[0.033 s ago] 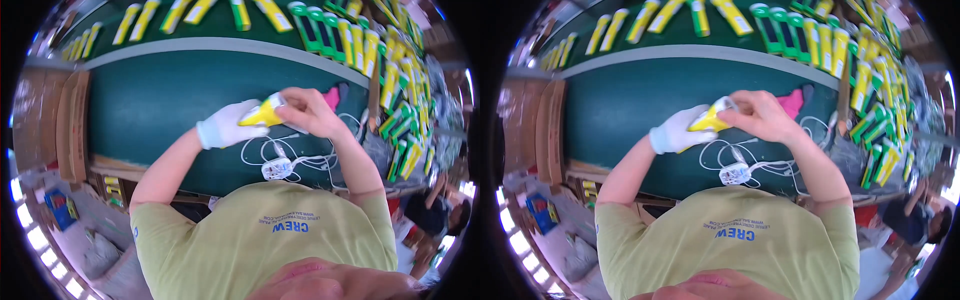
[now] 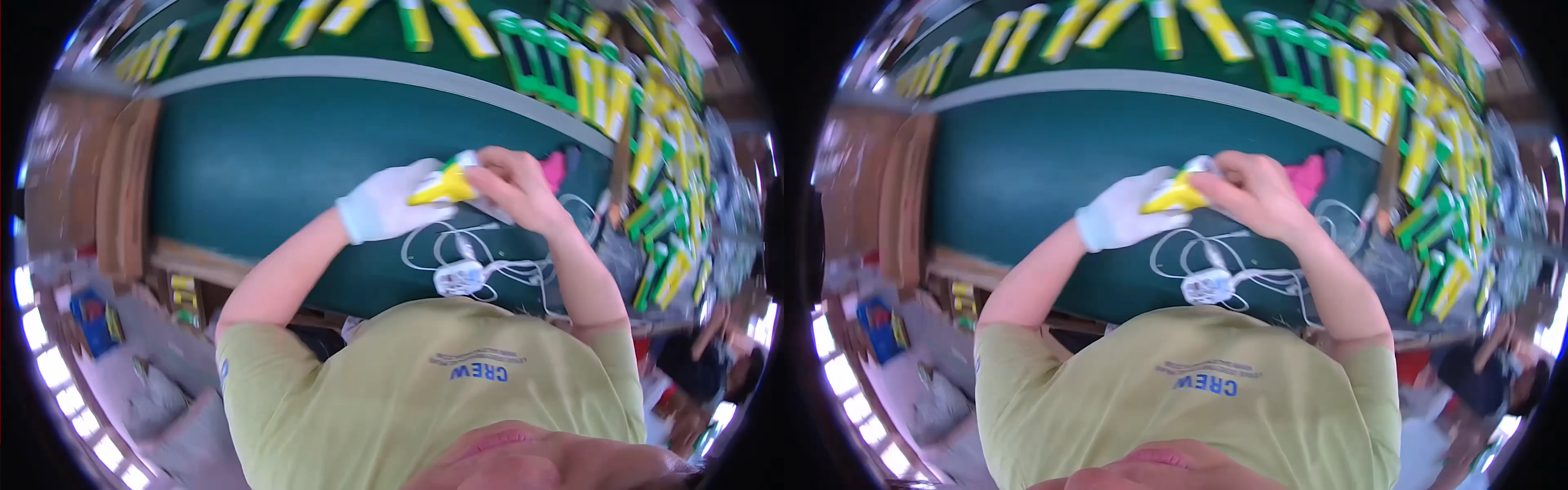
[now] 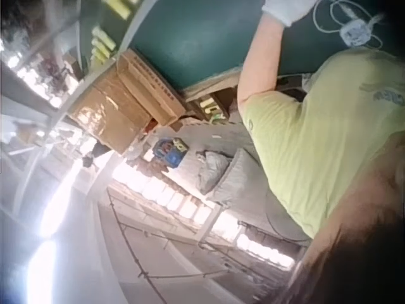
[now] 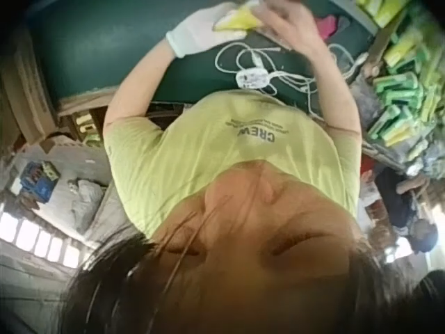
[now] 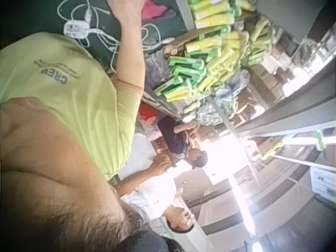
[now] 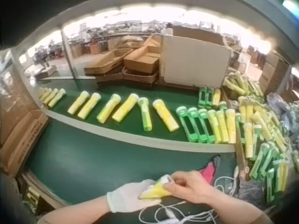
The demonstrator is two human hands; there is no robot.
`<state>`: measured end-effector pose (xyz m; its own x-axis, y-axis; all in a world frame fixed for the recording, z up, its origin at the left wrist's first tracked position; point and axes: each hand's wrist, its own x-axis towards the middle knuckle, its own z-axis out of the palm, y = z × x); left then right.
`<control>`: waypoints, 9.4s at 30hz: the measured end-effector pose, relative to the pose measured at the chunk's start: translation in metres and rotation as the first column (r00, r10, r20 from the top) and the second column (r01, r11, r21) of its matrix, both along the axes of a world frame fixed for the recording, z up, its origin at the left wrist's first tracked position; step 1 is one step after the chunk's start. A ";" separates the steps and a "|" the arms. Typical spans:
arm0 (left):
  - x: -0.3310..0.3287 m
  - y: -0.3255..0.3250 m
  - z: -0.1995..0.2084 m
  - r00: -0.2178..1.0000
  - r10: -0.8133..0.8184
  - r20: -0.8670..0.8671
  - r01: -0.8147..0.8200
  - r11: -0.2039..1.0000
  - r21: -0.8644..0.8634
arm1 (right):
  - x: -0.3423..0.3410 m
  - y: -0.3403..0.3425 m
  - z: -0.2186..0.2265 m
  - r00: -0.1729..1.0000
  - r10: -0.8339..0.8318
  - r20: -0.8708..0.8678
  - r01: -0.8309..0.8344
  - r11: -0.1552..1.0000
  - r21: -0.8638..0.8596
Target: Assembling and testing LED flashlights on a factory production line.
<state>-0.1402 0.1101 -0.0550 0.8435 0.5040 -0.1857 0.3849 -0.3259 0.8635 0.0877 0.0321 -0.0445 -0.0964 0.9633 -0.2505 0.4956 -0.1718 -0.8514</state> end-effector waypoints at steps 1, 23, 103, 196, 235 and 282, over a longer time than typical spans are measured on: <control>-0.001 -0.004 -0.009 0.996 0.006 0.090 -0.006 1.000 -0.008 | -0.001 -0.003 -0.001 0.989 -0.032 -0.145 0.024 0.998 -0.057; -0.311 0.023 0.029 0.441 0.840 -0.316 -0.221 0.443 0.869 | -0.045 -0.035 0.019 0.929 -0.184 -0.322 0.176 0.983 -0.053; 0.129 -0.102 0.022 0.904 -0.143 0.403 -0.122 0.816 0.565 | 0.044 -0.118 0.033 0.574 -0.507 -0.644 0.689 0.724 0.044; 0.101 -0.114 0.016 0.765 0.452 0.460 -0.218 0.852 -0.475 | 0.005 -0.124 0.050 0.910 -0.413 -0.017 0.282 0.590 0.756; 0.125 -0.077 0.006 0.734 0.630 0.253 0.118 0.248 -0.962 | -0.016 -0.131 -0.026 0.352 -0.396 -0.848 0.142 0.918 -0.370; 0.141 0.068 -0.051 0.811 0.530 0.247 -0.547 0.837 0.000 | 0.334 -0.126 0.035 0.121 -0.757 0.642 0.788 0.467 0.402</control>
